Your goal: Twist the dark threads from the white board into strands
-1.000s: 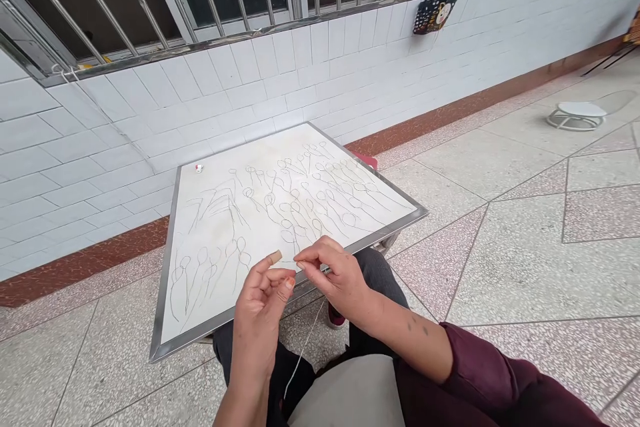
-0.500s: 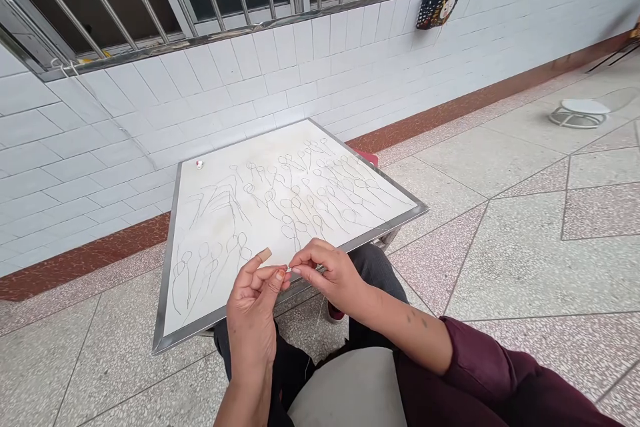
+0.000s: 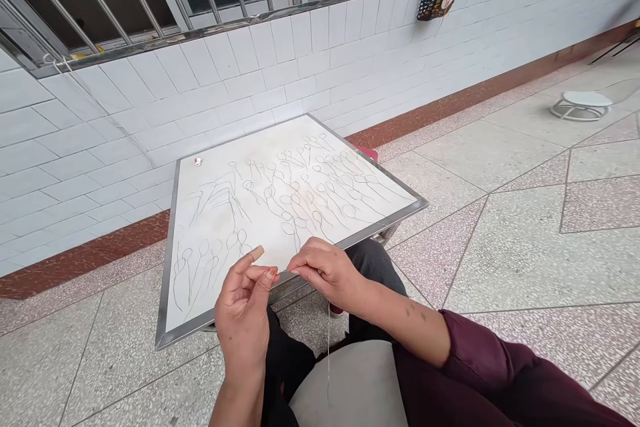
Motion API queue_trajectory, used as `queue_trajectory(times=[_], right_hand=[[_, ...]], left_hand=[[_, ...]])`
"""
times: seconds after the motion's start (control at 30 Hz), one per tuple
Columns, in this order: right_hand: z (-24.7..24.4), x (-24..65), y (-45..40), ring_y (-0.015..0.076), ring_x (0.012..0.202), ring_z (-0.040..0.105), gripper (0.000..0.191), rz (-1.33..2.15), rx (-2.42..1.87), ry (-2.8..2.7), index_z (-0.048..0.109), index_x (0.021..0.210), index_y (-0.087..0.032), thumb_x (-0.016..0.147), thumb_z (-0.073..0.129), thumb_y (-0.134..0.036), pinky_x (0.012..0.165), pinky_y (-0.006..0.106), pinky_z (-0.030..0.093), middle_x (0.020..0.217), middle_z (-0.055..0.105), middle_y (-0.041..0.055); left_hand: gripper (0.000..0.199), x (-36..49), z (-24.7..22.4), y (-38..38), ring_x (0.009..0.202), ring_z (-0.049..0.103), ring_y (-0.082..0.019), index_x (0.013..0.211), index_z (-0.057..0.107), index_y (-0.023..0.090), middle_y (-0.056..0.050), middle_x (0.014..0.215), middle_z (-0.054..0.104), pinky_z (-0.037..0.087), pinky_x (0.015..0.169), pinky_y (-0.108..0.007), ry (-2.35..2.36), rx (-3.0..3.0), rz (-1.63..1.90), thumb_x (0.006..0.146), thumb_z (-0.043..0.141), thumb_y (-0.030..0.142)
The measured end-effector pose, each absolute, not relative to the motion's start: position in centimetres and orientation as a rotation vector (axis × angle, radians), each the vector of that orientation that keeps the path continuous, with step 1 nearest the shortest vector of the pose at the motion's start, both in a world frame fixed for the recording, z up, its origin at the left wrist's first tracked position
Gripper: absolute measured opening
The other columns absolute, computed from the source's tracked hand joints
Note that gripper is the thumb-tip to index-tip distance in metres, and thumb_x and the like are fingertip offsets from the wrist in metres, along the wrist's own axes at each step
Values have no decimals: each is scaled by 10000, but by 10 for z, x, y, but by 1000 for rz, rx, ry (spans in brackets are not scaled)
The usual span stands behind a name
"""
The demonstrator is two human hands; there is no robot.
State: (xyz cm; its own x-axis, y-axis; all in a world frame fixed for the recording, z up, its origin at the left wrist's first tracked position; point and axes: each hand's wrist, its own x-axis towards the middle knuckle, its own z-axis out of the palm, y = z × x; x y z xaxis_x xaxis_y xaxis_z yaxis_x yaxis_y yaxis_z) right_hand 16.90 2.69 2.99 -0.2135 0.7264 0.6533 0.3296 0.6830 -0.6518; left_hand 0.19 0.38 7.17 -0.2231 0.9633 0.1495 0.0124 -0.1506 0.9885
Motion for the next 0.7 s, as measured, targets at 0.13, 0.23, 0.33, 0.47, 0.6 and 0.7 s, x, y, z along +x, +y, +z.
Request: queue_trajectory(times=[0.13, 0.23, 0.33, 0.47, 0.6, 0.7], right_hand=[[31, 174, 29, 154, 743, 597, 123, 510, -899, -1732, 686, 891, -202, 940, 579, -166, 673, 270, 495, 772, 641, 28], [33, 175, 29, 150, 747, 599, 108, 511, -891, -1731, 698, 896, -197, 930, 601, -164, 675, 263, 490, 777, 640, 27], [35, 175, 28, 153, 767, 602, 116, 499, -859, -1754, 705, 905, -196, 937, 595, -177, 683, 263, 486, 787, 638, 32], [35, 174, 27, 148, 761, 594, 129, 553, -858, -1756, 704, 893, -210, 944, 586, -193, 682, 262, 482, 778, 617, 21], [30, 172, 28, 131, 751, 580, 250, 779, -895, -1699, 664, 1077, -233, 837, 731, -236, 674, 259, 503, 906, 592, 20], [25, 171, 29, 129, 786, 572, 486, 1017, -926, -1584, 597, 1186, -247, 745, 799, -227, 645, 242, 496, 978, 571, 20]], left_hand=[[366, -8, 85, 3, 831, 662, -147, 1167, 676, 257, 32, 810, 680, 508, 899, -301, 1449, 1238, 1724, 807, 733, 295], [475, -6, 91, 0, 899, 665, -185, 1290, 603, 280, 3, 908, 707, 503, 917, -356, 1547, 1454, 1545, 827, 697, 337], [521, 4, 90, -5, 912, 668, -207, 1346, 557, 305, -6, 947, 728, 506, 895, -386, 1609, 1658, 1245, 840, 665, 360], [449, 12, 84, -9, 888, 675, -197, 1310, 594, 285, 10, 866, 733, 506, 909, -383, 1546, 1714, 1172, 867, 619, 356], [444, 7, 82, -6, 908, 665, -195, 1273, 627, 274, 14, 835, 719, 470, 968, -385, 1535, 1595, 1274, 837, 657, 354], [476, 1, 84, 0, 871, 665, -180, 1257, 640, 265, 22, 790, 697, 481, 943, -352, 1516, 1431, 1389, 794, 710, 352]])
